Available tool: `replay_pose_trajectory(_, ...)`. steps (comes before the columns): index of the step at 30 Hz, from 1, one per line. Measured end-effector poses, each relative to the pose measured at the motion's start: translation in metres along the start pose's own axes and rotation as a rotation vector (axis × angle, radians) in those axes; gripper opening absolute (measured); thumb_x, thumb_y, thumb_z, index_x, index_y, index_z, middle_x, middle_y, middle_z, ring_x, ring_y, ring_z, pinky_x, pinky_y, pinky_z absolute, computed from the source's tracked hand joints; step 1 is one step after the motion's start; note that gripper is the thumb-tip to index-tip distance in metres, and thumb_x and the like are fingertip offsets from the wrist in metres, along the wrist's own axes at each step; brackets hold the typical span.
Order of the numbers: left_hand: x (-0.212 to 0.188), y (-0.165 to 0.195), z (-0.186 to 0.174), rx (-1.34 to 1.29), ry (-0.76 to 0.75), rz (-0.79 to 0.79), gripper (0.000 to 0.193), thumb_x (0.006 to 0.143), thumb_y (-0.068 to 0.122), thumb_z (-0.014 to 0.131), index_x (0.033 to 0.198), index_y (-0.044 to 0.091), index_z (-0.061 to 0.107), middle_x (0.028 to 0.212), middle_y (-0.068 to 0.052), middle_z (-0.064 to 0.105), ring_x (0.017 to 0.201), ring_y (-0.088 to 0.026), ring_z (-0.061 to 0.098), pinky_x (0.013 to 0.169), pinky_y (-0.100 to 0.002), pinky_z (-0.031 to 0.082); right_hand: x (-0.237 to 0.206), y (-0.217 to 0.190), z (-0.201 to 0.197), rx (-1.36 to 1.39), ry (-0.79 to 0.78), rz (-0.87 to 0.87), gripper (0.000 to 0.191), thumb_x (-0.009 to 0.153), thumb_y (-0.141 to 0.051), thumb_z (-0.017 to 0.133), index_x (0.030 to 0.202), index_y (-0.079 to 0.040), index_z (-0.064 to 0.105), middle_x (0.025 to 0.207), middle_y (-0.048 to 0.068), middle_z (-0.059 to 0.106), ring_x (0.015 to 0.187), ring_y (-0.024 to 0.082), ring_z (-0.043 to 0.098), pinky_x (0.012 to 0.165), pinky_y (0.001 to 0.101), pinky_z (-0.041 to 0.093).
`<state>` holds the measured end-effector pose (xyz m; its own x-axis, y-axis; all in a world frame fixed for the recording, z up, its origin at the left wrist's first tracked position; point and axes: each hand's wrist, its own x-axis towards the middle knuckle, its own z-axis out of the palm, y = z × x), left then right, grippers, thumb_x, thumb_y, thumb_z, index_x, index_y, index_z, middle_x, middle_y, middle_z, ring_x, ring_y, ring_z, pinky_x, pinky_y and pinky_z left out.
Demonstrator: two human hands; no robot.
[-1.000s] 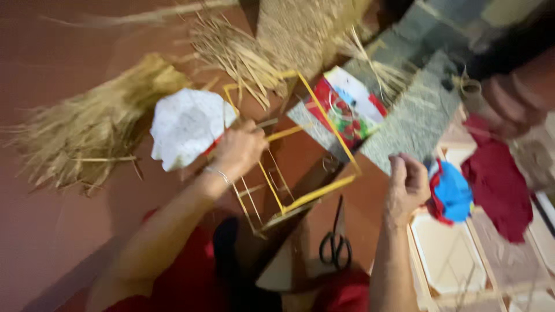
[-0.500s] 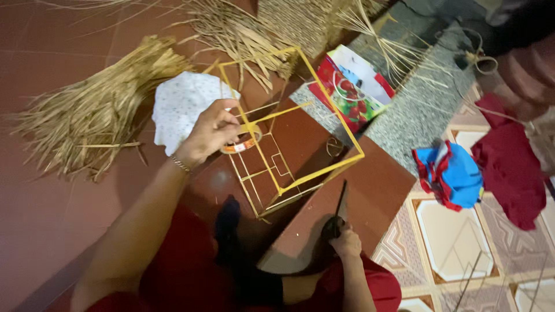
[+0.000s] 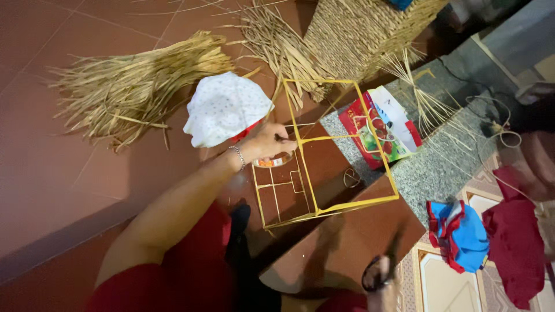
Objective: The person sits on the floor assembling a rectangular bamboo frame, wrapping yellow tape around the bamboo strips to secure the joints. They rotate the frame, press strips into place, and use scissors to cut tape as they work around the structure.
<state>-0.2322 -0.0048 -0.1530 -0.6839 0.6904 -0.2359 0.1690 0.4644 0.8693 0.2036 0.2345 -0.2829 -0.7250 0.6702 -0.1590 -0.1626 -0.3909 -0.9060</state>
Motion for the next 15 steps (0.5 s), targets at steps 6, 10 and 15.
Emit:
replay_pose_trajectory(6, 0.001, -0.011, 0.001, 0.077, 0.172, 0.384, 0.028, 0.084, 0.040, 0.076, 0.092, 0.013, 0.077, 0.088, -0.004, 0.078, 0.080, -0.019, 0.075, 0.075, -0.034, 0.057, -0.026, -0.101, 0.089, -0.161, -0.322, -0.130, 0.086, 0.066, -0.096, 0.059, 0.093, -0.014, 0.049, 0.081, 0.002, 0.050, 0.068, 0.017, 0.049, 0.061, 0.0338, 0.040)
replay_pose_trajectory(10, -0.010, -0.006, -0.001, 0.050, 0.169, 0.403, 0.024, 0.087, 0.036, 0.076, 0.091, 0.013, 0.077, 0.084, -0.004, 0.079, 0.078, -0.017, 0.075, 0.074, -0.033, 0.057, -0.027, -0.141, 0.170, -0.296, -0.458, 0.180, 0.106, 0.063, -0.100, 0.046, 0.102, -0.002, 0.052, 0.083, 0.006, 0.051, 0.058, 0.016, 0.046, 0.053, 0.0321, 0.039)
replay_pose_trajectory(15, -0.027, 0.011, -0.011, -0.128, 0.112, 0.261, 0.018, 0.087, 0.027, 0.071, 0.089, 0.011, 0.076, 0.079, -0.003, 0.079, 0.063, -0.013, 0.074, 0.067, -0.030, 0.059, -0.008, -0.161, 0.238, -0.512, -0.562, 0.524, 0.124, 0.056, -0.095, 0.046, 0.141, -0.005, 0.049, 0.077, 0.004, 0.051, 0.044, 0.010, 0.039, 0.038, 0.0269, 0.032)
